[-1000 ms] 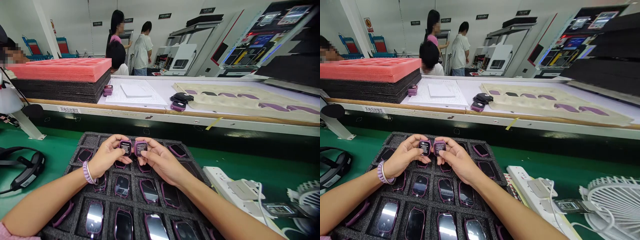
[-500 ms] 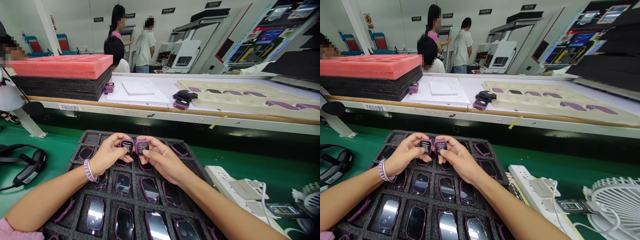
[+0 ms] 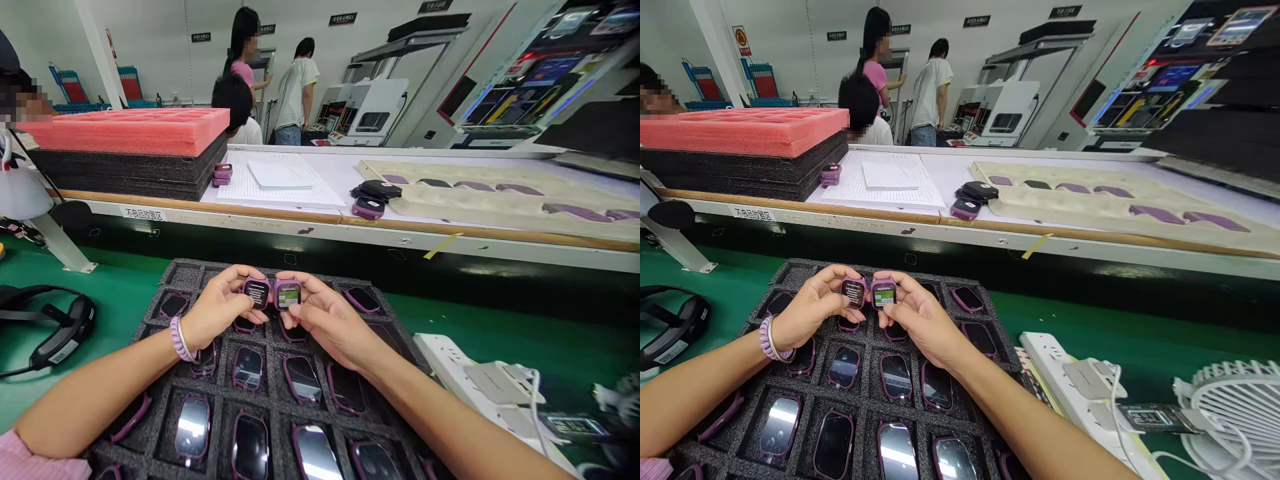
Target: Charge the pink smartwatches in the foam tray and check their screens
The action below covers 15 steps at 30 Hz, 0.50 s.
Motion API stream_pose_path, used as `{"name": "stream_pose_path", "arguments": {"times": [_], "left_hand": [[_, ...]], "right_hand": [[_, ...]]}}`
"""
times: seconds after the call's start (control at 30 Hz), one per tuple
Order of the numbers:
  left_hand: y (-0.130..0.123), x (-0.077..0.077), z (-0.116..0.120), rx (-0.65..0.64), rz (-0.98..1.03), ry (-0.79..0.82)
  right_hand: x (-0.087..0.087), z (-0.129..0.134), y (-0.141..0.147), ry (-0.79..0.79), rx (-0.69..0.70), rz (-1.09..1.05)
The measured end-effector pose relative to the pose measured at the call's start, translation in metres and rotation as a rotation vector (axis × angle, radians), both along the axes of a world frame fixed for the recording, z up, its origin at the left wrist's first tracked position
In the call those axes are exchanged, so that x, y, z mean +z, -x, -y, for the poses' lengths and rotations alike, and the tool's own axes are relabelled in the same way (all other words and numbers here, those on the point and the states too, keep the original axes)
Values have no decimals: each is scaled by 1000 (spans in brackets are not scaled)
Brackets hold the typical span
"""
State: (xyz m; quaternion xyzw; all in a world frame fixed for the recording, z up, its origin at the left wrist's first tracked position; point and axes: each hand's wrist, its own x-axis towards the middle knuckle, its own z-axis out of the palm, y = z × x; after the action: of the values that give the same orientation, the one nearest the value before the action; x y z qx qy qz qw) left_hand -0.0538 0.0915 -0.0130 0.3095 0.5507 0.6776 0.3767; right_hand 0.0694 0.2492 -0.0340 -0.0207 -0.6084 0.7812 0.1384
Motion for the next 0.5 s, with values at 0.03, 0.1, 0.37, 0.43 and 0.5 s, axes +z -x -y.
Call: {"name": "stream_pose_path", "arguments": {"times": [0.03, 0.1, 0.37, 0.43, 0.5], "left_hand": [[0, 0, 0, 0, 4, -4], [0, -1, 0, 1, 4, -11], [-1, -1, 1, -26, 30, 1], [0, -1, 2, -36, 55, 0], [0, -1, 3, -44, 60, -8]], "right_hand": [[0, 0, 0, -5, 1, -2], [0, 1, 0, -14, 3, -3], [1, 2, 2, 26, -56, 30], [1, 2, 3, 80, -47, 33], [2, 2, 3, 96, -41, 31]]}}
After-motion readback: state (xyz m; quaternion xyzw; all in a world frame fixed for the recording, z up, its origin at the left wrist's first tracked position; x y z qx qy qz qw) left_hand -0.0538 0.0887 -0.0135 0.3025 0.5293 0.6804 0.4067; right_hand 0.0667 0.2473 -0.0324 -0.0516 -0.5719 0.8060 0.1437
